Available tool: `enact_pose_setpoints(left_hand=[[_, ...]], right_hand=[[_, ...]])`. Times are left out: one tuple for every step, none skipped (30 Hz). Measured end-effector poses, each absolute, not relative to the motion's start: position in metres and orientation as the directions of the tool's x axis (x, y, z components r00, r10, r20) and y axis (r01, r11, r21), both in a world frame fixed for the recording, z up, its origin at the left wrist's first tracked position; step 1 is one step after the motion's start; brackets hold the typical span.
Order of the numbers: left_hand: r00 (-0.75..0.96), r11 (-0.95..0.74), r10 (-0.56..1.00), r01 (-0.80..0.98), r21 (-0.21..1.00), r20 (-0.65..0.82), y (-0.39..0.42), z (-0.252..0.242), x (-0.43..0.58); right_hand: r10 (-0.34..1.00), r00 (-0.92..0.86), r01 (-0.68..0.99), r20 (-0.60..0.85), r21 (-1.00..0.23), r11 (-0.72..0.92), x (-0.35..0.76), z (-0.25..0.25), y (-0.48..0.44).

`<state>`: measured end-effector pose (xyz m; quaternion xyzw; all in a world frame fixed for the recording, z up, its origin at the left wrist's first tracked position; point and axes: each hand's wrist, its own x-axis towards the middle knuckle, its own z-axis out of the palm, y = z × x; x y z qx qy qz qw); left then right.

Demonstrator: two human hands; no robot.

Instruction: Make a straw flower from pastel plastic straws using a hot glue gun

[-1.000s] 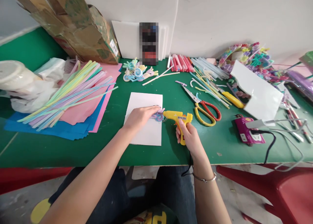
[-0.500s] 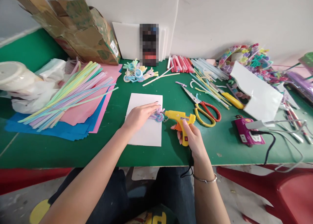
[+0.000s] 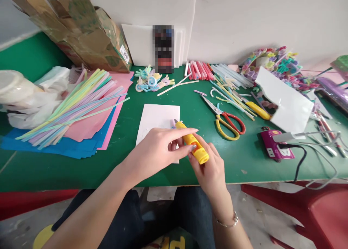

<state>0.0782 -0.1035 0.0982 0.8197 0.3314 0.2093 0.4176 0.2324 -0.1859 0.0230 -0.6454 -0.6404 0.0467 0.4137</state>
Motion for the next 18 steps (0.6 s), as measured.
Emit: enact_pose_setpoints(left_hand=[[0.697,-0.417,0.715,0.364,0.833,0.053,-0.1028,0.0988,0.0769],[0.702,-0.409,0.71,0.359,0.839,0.046,-0.102,0.0992,0.0758],[0.707,-0.406,0.706,0.352,0.843,0.045,-0.1015,0.0995,0.0748],[0.711,-0.409,0.701,0.345,0.845,0.049,-0.1012,0.0998,0.074],[0.717,-0.418,0.695,0.335,0.845,0.06,-0.1011,0.0998,0.0735],[0.725,-0.434,0.684,0.319,0.842,0.078,-0.1012,0.0997,0.0731],[0.735,-0.456,0.671,0.3,0.838,0.102,-0.1014,0.0995,0.0728],[0.744,-0.481,0.656,0.281,0.83,0.128,-0.1017,0.0992,0.0727],[0.75,-0.504,0.644,0.267,0.822,0.151,-0.102,0.099,0.0728],[0.753,-0.52,0.637,0.262,0.813,0.164,-0.1023,0.0989,0.0729],[0.754,-0.528,0.635,0.266,0.806,0.167,-0.1027,0.0991,0.0731],[0.753,-0.528,0.639,0.279,0.802,0.159,-0.1032,0.0995,0.0733],[0.751,-0.524,0.644,0.296,0.799,0.144,-0.1038,0.1002,0.0737],[0.749,-0.519,0.65,0.314,0.795,0.129,-0.1045,0.101,0.0741],[0.745,-0.515,0.657,0.332,0.791,0.115,-0.1053,0.1018,0.0746],[0.741,-0.513,0.663,0.348,0.785,0.105,-0.1061,0.1026,0.0751],[0.738,-0.513,0.668,0.361,0.779,0.098,-0.107,0.1033,0.0757],[0.737,-0.514,0.67,0.37,0.774,0.093,-0.1079,0.1037,0.0762]], right_hand=[[0.836,0.104,0.84,0.538,-0.498,0.215,0.232,0.0229,-0.1858],[0.82,0.061,0.859,0.569,-0.448,0.247,0.2316,0.023,-0.1857],[0.807,0.03,0.873,0.59,-0.409,0.265,0.2312,0.0233,-0.1857],[0.795,0.012,0.883,0.607,-0.38,0.276,0.2307,0.0236,-0.1857],[0.786,0.002,0.889,0.618,-0.361,0.281,0.2303,0.0238,-0.1858],[0.78,-0.001,0.895,0.625,-0.348,0.28,0.23,0.0241,-0.186],[0.777,0.0,0.9,0.63,-0.338,0.275,0.2298,0.0242,-0.1863],[0.773,0.001,0.905,0.634,-0.329,0.269,0.2298,0.0241,-0.1866],[0.769,0.001,0.909,0.64,-0.321,0.265,0.23,0.0239,-0.187],[0.763,-0.001,0.912,0.647,-0.312,0.266,0.2304,0.0235,-0.1874],[0.755,-0.004,0.914,0.655,-0.305,0.269,0.2309,0.0229,-0.1877],[0.75,-0.007,0.913,0.662,-0.301,0.274,0.2313,0.0222,-0.1881],[0.745,-0.009,0.912,0.667,-0.3,0.279,0.2317,0.0215,-0.1883],[0.74,-0.01,0.912,0.672,-0.298,0.283,0.232,0.0207,-0.1885],[0.736,-0.008,0.912,0.677,-0.297,0.282,0.2321,0.0199,-0.1887],[0.731,-0.004,0.914,0.682,-0.294,0.279,0.2322,0.0193,-0.1889],[0.725,0.0,0.917,0.689,-0.289,0.274,0.2322,0.0187,-0.1891],[0.718,0.005,0.92,0.696,-0.284,0.269,0.2322,0.0183,-0.1893]])
